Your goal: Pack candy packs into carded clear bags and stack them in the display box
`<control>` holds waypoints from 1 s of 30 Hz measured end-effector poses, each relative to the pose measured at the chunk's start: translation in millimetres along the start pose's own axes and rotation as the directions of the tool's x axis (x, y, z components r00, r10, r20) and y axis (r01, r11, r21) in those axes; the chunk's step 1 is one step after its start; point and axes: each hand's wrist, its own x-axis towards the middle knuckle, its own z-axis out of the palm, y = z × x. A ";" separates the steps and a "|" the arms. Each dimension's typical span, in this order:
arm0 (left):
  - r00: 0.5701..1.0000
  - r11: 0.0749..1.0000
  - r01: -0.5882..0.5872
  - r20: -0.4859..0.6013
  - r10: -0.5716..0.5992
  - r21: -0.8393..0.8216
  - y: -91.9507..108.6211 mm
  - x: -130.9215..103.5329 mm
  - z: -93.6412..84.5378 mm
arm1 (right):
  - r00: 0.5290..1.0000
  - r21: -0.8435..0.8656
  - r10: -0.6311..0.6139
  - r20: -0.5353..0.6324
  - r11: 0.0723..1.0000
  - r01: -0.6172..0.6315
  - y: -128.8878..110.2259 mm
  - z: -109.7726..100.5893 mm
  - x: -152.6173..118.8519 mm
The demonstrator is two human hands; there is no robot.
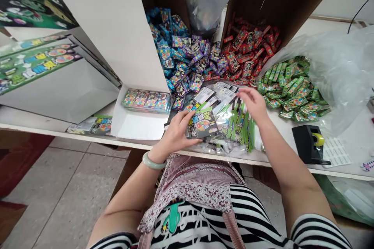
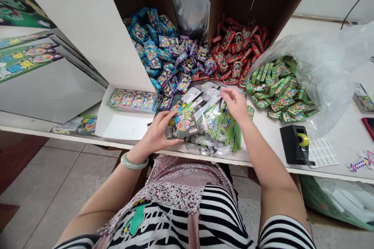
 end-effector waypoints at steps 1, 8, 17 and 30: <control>1.000 1.000 0.001 -0.010 -0.001 -0.002 -1.2 -0.9 -2.8 | 0.994 -0.090 0.083 -0.076 0.992 -0.090 11.0 -4.4 27.6; 0.999 1.000 0.014 -0.035 -0.014 0.005 -6.0 -2.7 -4.8 | 0.881 -0.344 0.444 -0.164 0.811 -0.473 54.1 20.5 159.9; 0.996 0.999 0.051 -0.079 -0.051 0.003 -21.2 -4.6 -13.6 | 0.847 -0.113 0.514 -0.133 0.842 -0.528 53.3 3.8 128.5; 1.000 1.000 -0.015 -0.013 0.015 0.011 -5.9 -9.2 -2.7 | 0.964 0.253 0.246 0.103 0.931 -0.265 5.1 -21.5 -33.1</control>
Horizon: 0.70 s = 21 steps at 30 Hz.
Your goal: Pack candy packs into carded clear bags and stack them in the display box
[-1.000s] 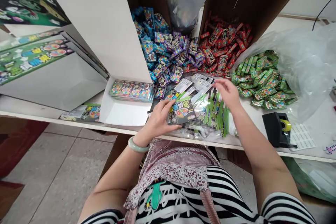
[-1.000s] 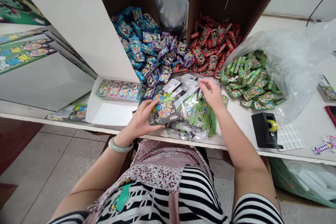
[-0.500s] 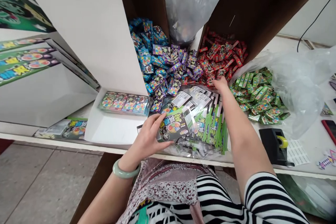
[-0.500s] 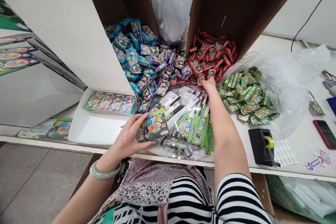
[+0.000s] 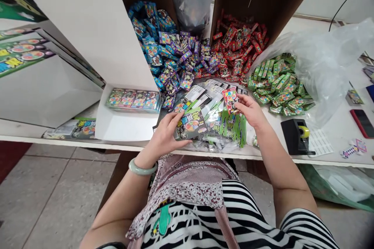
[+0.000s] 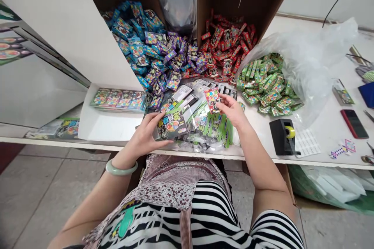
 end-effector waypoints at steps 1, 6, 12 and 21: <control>1.000 1.000 0.007 0.002 -0.007 0.006 0.6 -1.7 -0.9 | 0.997 -0.117 -0.069 -0.034 0.991 0.064 -0.7 0.8 -4.8; 0.999 0.999 0.036 -0.006 -0.036 0.033 3.7 -4.5 -4.4 | 0.943 -0.745 -0.333 0.017 0.625 0.234 -9.0 14.0 -22.3; 0.999 0.999 0.032 0.013 -0.033 0.025 3.6 -9.0 -3.5 | 0.914 -0.630 -0.249 0.321 0.664 0.402 -10.6 2.4 -25.5; 0.997 1.000 -0.007 0.082 0.008 -0.016 4.8 -3.6 6.5 | 0.866 -0.551 -0.216 0.451 0.695 0.461 6.3 -21.9 1.9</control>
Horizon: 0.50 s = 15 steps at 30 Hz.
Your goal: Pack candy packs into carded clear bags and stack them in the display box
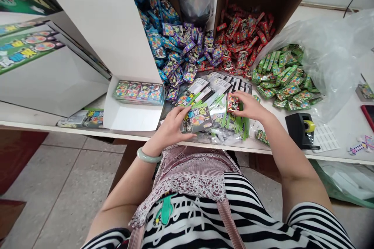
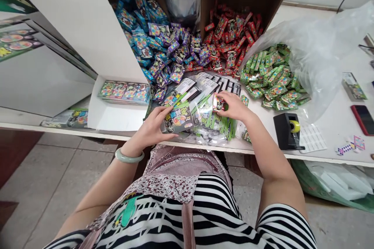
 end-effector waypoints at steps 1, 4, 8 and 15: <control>1.000 1.000 0.002 -0.001 -0.002 0.004 0.4 0.7 0.1 | 0.998 0.041 -0.039 -0.056 0.998 0.041 -9.5 -3.0 -3.5; 1.000 1.000 0.006 -0.003 -0.006 0.009 1.1 2.7 -0.2 | 0.985 0.123 -0.165 -0.048 0.978 0.169 -46.7 -16.8 -17.5; 0.998 0.998 -0.057 -0.011 0.057 0.004 1.9 8.1 2.9 | 0.947 0.020 -0.294 0.132 0.956 0.294 -84.0 -25.6 -24.4; 0.990 0.992 -0.127 0.053 0.127 0.000 5.6 9.3 9.4 | 0.945 -0.241 -0.257 0.202 0.922 0.302 -90.6 -13.0 -15.4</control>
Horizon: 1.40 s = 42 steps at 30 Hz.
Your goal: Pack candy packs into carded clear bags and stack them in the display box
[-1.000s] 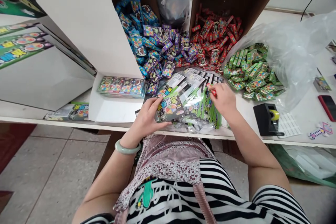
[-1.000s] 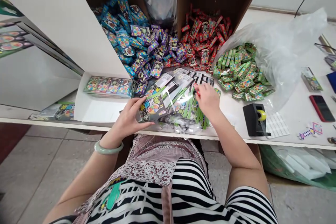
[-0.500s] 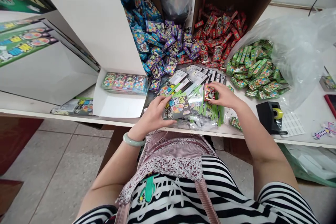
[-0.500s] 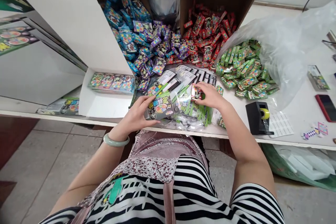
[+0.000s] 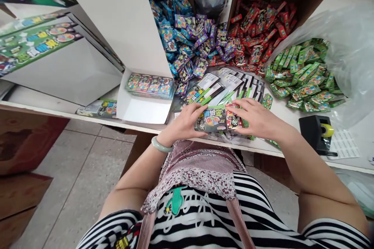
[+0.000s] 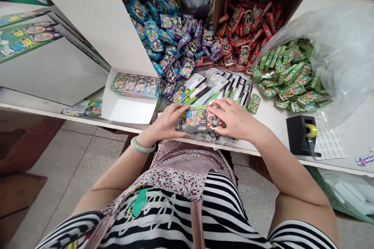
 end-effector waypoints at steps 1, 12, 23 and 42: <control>1.000 1.000 0.009 -0.001 -0.009 -0.011 0.5 -0.7 0.3 | 1.000 -0.009 -0.010 0.008 1.000 0.010 -0.6 0.5 0.4; 0.999 0.997 -0.020 -0.048 0.017 -0.070 4.5 -2.2 4.4 | 0.999 0.146 -0.033 -0.037 0.989 0.038 -5.1 1.4 6.1; 0.984 0.992 0.104 -0.137 -0.113 -0.076 1.5 -1.6 5.4 | 0.951 0.378 0.138 -0.278 0.926 -0.024 -15.8 40.3 8.5; 0.977 0.982 0.153 -0.131 -0.166 -0.109 -11.5 -16.5 -10.5 | 0.439 0.870 0.896 -0.071 0.271 -0.412 167.6 13.6 200.2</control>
